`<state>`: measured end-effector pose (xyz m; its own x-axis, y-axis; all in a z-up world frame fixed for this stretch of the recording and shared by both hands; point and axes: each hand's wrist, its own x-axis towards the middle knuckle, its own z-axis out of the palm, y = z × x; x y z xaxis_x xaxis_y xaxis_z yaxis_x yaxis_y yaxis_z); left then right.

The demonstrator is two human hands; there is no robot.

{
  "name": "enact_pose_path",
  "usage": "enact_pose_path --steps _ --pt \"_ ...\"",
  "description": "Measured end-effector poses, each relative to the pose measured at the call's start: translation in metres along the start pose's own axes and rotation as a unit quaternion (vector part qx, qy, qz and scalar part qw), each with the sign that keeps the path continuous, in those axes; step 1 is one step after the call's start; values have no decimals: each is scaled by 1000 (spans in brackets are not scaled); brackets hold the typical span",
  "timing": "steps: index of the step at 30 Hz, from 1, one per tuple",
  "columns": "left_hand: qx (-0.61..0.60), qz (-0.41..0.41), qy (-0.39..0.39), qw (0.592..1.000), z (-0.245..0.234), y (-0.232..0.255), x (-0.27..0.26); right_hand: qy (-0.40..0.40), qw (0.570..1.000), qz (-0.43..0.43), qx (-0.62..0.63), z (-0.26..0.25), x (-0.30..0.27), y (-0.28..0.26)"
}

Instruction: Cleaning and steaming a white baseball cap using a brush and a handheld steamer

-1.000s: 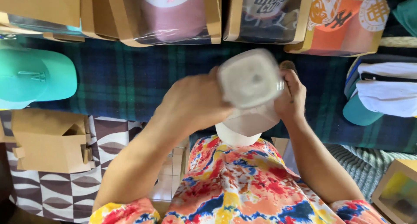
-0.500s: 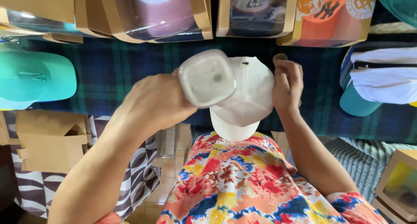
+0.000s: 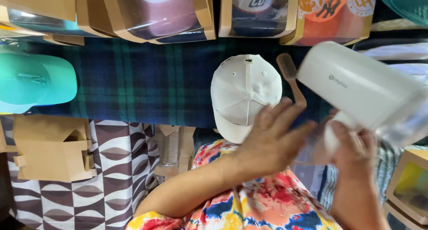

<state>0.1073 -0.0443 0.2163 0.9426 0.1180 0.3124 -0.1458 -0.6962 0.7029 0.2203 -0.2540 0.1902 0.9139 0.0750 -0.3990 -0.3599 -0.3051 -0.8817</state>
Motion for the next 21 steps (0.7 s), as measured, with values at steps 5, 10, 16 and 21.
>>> enact_pose_path --steps 5,10,16,21 --pt "96 -88 144 981 13 -70 -32 -114 909 -92 -390 -67 60 -5" --pt "112 -91 199 969 41 -111 -66 -317 796 -394 -332 -40 85 -12" --pt "95 -64 233 966 44 -119 -65 -241 775 -339 -476 55 50 -96" --pt "104 -76 221 967 33 -117 -61 -270 711 -430 -487 67 49 -122"
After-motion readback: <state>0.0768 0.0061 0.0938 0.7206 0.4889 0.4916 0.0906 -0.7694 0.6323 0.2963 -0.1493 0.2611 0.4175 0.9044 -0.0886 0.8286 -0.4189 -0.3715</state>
